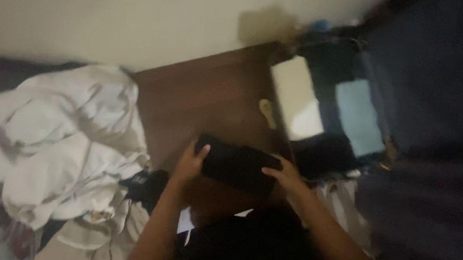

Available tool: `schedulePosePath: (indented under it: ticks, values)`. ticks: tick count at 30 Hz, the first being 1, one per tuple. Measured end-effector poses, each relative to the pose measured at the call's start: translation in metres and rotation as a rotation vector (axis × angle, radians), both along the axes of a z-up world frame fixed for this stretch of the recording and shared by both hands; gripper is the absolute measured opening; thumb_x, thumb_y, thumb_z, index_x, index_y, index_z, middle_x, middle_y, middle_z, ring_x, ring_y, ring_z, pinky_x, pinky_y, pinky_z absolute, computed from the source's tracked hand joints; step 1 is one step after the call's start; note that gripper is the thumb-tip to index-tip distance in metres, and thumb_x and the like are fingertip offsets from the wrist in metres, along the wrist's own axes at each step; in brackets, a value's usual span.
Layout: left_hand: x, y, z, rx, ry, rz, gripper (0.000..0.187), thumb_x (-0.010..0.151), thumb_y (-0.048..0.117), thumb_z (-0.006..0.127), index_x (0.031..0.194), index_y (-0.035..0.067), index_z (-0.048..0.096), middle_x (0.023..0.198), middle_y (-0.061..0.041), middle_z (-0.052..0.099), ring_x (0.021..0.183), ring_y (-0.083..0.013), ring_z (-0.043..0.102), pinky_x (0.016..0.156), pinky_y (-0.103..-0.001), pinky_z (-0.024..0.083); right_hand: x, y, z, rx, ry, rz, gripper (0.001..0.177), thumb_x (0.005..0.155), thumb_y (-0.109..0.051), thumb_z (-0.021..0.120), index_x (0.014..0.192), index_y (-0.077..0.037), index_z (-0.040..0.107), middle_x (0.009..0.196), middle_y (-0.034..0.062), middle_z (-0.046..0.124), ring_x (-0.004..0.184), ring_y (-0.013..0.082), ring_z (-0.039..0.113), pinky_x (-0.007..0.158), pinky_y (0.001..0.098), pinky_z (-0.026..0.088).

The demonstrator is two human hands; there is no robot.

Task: The person folds black and white clothing items by hand on a desk and places them into an open suitcase. They use a brush to brush a black garment before folding it.

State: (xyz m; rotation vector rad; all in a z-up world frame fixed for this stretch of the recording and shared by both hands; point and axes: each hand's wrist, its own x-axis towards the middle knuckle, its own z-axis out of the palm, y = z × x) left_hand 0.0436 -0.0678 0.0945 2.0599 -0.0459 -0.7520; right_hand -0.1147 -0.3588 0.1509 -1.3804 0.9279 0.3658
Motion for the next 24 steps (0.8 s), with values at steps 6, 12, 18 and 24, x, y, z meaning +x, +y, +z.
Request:
schedulePosePath:
  ticks: [6, 12, 18, 24]
  values:
    - [0.044, -0.125, 0.073, 0.074, -0.036, -0.272, 0.087, 0.096, 0.062, 0.057, 0.155, 0.002, 0.034, 0.159, -0.023, 0.037, 0.148, -0.0378, 0.035, 0.119, -0.048, 0.029, -0.049, -0.089, 0.003, -0.008, -0.243, 0.038, 0.07, 0.08, -0.028, 0.085, 0.139, 0.003, 0.063, 0.13, 0.0257, 0.07, 0.115, 0.0318, 0.068, 0.098, 0.0389, 0.054]
    - [0.069, -0.306, 0.151, 0.155, -0.123, -0.544, 0.074, 0.095, 0.059, 0.054, 0.151, 0.01, 0.05, 0.154, -0.017, 0.052, 0.144, -0.0328, 0.048, 0.12, -0.046, 0.037, -0.059, -0.192, 0.05, -0.244, 0.184, 0.059, 0.092, 0.077, -0.042, 0.082, 0.155, -0.012, 0.042, 0.153, 0.0176, 0.042, 0.135, 0.0328, 0.049, 0.101, 0.0448, 0.052]
    - [0.119, -0.487, 0.142, 0.038, -0.443, -0.685, 0.065, 0.101, 0.052, 0.06, 0.143, 0.003, 0.05, 0.145, -0.025, 0.05, 0.132, -0.0414, 0.047, 0.106, -0.053, 0.036, -0.036, -0.297, 0.053, -0.344, -0.13, -0.112, 0.086, 0.086, -0.053, 0.072, 0.152, -0.004, 0.046, 0.157, 0.0172, 0.052, 0.144, 0.0319, 0.051, 0.117, 0.0432, 0.04]
    - [0.148, -0.609, 0.09, 0.413, -0.639, -0.707, 0.047, 0.105, 0.044, 0.057, 0.136, 0.009, 0.063, 0.132, -0.021, 0.067, 0.128, -0.041, 0.058, 0.109, -0.055, 0.042, 0.033, -0.384, -0.002, -0.311, 0.06, -0.094, 0.085, 0.094, -0.053, 0.061, 0.16, -0.009, 0.029, 0.165, 0.0154, 0.029, 0.15, 0.0343, 0.032, 0.118, 0.0501, 0.028]
